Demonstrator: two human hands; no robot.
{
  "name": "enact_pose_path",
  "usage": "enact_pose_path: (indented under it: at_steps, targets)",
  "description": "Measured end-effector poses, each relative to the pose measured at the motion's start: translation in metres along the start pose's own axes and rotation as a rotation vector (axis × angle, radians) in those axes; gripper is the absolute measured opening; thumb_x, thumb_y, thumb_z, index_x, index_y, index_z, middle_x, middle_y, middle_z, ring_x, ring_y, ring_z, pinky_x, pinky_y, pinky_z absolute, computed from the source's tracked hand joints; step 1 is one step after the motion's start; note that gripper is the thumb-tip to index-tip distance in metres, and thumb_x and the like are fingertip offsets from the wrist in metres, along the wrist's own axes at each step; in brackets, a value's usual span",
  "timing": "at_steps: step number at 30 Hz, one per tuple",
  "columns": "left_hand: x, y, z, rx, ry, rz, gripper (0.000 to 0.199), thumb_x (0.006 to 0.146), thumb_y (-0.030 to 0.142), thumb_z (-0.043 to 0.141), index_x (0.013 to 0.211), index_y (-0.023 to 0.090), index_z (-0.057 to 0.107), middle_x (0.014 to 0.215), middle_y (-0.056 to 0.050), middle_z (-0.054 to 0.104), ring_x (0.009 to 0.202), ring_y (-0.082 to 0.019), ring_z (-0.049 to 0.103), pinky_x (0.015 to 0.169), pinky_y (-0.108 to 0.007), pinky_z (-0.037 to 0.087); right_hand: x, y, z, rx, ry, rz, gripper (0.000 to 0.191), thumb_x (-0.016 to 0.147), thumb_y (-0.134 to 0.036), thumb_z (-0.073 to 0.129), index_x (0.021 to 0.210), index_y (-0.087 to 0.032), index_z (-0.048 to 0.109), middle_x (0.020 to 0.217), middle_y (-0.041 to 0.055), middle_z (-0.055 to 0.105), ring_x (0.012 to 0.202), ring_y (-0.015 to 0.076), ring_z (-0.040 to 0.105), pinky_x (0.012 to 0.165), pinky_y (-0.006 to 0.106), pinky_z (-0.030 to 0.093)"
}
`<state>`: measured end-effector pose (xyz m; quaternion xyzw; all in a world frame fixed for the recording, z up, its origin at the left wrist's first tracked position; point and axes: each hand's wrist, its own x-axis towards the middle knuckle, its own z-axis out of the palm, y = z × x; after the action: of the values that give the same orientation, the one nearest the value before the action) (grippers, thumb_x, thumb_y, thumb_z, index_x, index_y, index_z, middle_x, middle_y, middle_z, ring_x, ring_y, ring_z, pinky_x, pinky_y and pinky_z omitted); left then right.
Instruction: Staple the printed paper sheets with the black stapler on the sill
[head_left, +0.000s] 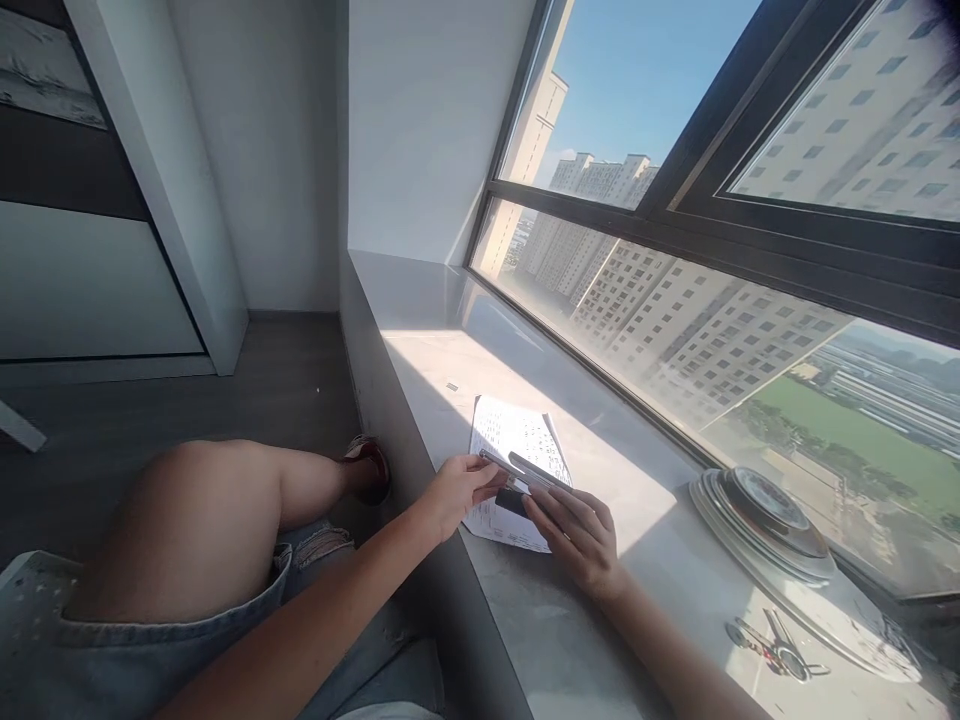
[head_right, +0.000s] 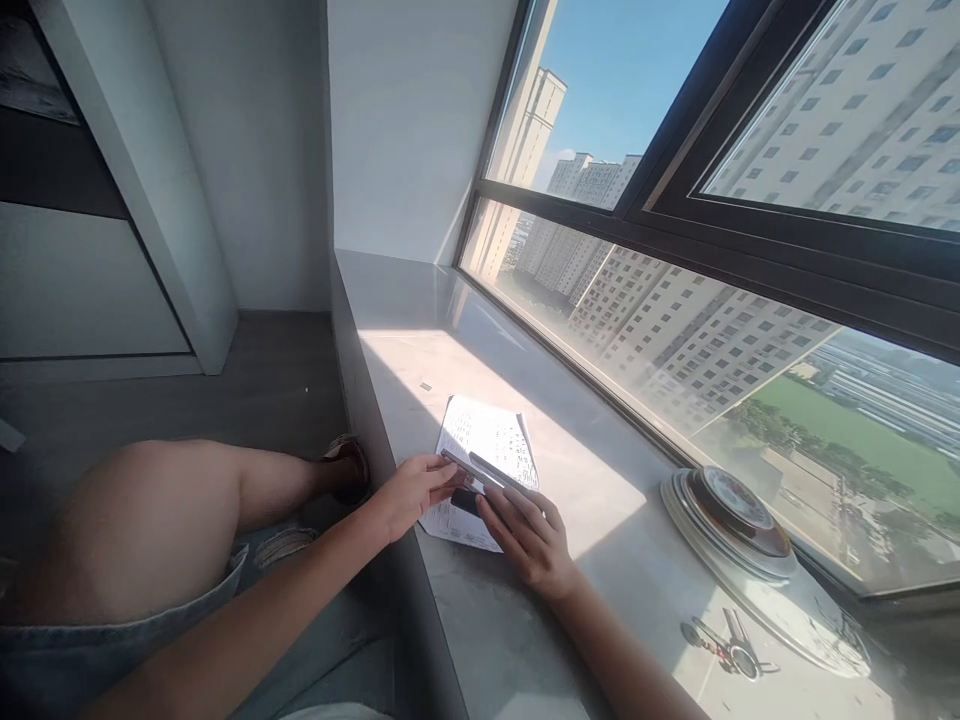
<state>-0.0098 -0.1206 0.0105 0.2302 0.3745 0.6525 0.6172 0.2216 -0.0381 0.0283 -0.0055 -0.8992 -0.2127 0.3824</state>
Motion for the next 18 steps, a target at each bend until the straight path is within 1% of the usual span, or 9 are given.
enact_pose_path:
  at_steps: [2, 5, 7, 9, 10, 12, 14, 16, 18]
  targets:
    - [-0.001, 0.003, 0.001, -0.006, 0.06, 0.032, 0.026, 0.088, 0.031, 0.095, 0.098, 0.011, 0.082, 0.106, -0.017, 0.084, 0.105, -0.026, 0.081, 0.111, -0.042, 0.061, 0.002, 0.0, 0.004, 0.062, 0.074, 0.113, 0.052, 0.102, -0.005, 0.067, 0.148, -0.028, 0.069, 0.125, 0.0068, 0.084, 0.112, 0.0263, 0.08, 0.092, 0.043, 0.063]
    - [-0.002, 0.009, 0.003, 0.011, 0.203, 0.153, 0.031, 0.086, 0.035, 0.096, 0.096, 0.011, 0.079, 0.097, -0.016, 0.084, 0.096, -0.026, 0.083, 0.103, -0.044, 0.066, 0.004, 0.0, 0.012, 0.136, 0.157, 0.473, 0.039, 0.102, -0.014, 0.069, 0.138, -0.03, 0.075, 0.111, 0.0064, 0.086, 0.096, 0.026, 0.081, 0.08, 0.04, 0.063]
    - [-0.003, 0.014, 0.003, 0.063, 0.26, 0.23, 0.04, 0.082, 0.043, 0.099, 0.099, 0.012, 0.078, 0.095, -0.015, 0.084, 0.09, -0.027, 0.083, 0.094, -0.043, 0.069, 0.002, 0.002, 0.017, 0.184, 0.109, 0.744, 0.026, 0.101, -0.029, 0.075, 0.126, -0.027, 0.081, 0.102, 0.0061, 0.085, 0.083, 0.0254, 0.079, 0.069, 0.038, 0.061]
    - [-0.004, 0.018, 0.003, 0.141, 0.261, 0.277, 0.049, 0.077, 0.051, 0.1, 0.101, 0.014, 0.077, 0.092, -0.014, 0.084, 0.086, -0.027, 0.083, 0.086, -0.04, 0.069, 0.0, 0.005, 0.021, 0.271, 0.012, 0.938, 0.029, 0.097, -0.044, 0.079, 0.117, -0.025, 0.083, 0.098, 0.0062, 0.085, 0.075, 0.0253, 0.077, 0.065, 0.037, 0.061]
    - [-0.005, 0.02, 0.003, 0.189, 0.249, 0.296, 0.053, 0.076, 0.054, 0.1, 0.102, 0.015, 0.077, 0.089, -0.012, 0.084, 0.085, -0.027, 0.083, 0.082, -0.038, 0.068, 0.0, 0.006, 0.022, 0.327, -0.033, 0.993, 0.033, 0.094, -0.049, 0.079, 0.115, -0.024, 0.084, 0.098, 0.0063, 0.085, 0.076, 0.0258, 0.078, 0.066, 0.037, 0.062]
    - [-0.008, 0.022, 0.005, 0.306, 0.205, 0.327, 0.054, 0.075, 0.057, 0.098, 0.102, 0.017, 0.076, 0.083, -0.01, 0.083, 0.082, -0.025, 0.082, 0.076, -0.034, 0.064, -0.001, 0.009, 0.025, 0.429, -0.105, 1.049, 0.035, 0.092, -0.052, 0.08, 0.112, -0.024, 0.085, 0.102, 0.0063, 0.086, 0.083, 0.0276, 0.08, 0.075, 0.039, 0.065]
    - [-0.012, 0.023, 0.008, 0.424, 0.138, 0.344, 0.05, 0.077, 0.057, 0.096, 0.101, 0.019, 0.074, 0.079, -0.007, 0.082, 0.078, -0.024, 0.08, 0.073, -0.031, 0.06, 0.0, 0.011, 0.027, 0.492, -0.15, 1.039, 0.033, 0.093, -0.052, 0.079, 0.111, -0.025, 0.084, 0.105, 0.0069, 0.086, 0.09, 0.0289, 0.081, 0.082, 0.041, 0.066]
    - [-0.017, 0.023, 0.013, 0.511, 0.055, 0.326, 0.046, 0.08, 0.055, 0.094, 0.102, 0.02, 0.073, 0.078, -0.006, 0.082, 0.076, -0.023, 0.078, 0.071, -0.03, 0.057, 0.003, 0.013, 0.025, 0.477, -0.117, 0.972, 0.037, 0.094, -0.053, 0.079, 0.117, -0.024, 0.082, 0.112, 0.0099, 0.084, 0.098, 0.0316, 0.081, 0.083, 0.044, 0.068]
    - [-0.021, 0.024, 0.019, 0.563, -0.003, 0.288, 0.047, 0.079, 0.054, 0.095, 0.104, 0.021, 0.072, 0.08, -0.006, 0.082, 0.076, -0.024, 0.078, 0.068, -0.029, 0.054, 0.005, 0.011, 0.019, 0.387, 0.009, 0.858, 0.044, 0.097, -0.051, 0.078, 0.131, -0.023, 0.076, 0.124, 0.0142, 0.08, 0.112, 0.0353, 0.077, 0.083, 0.048, 0.068]
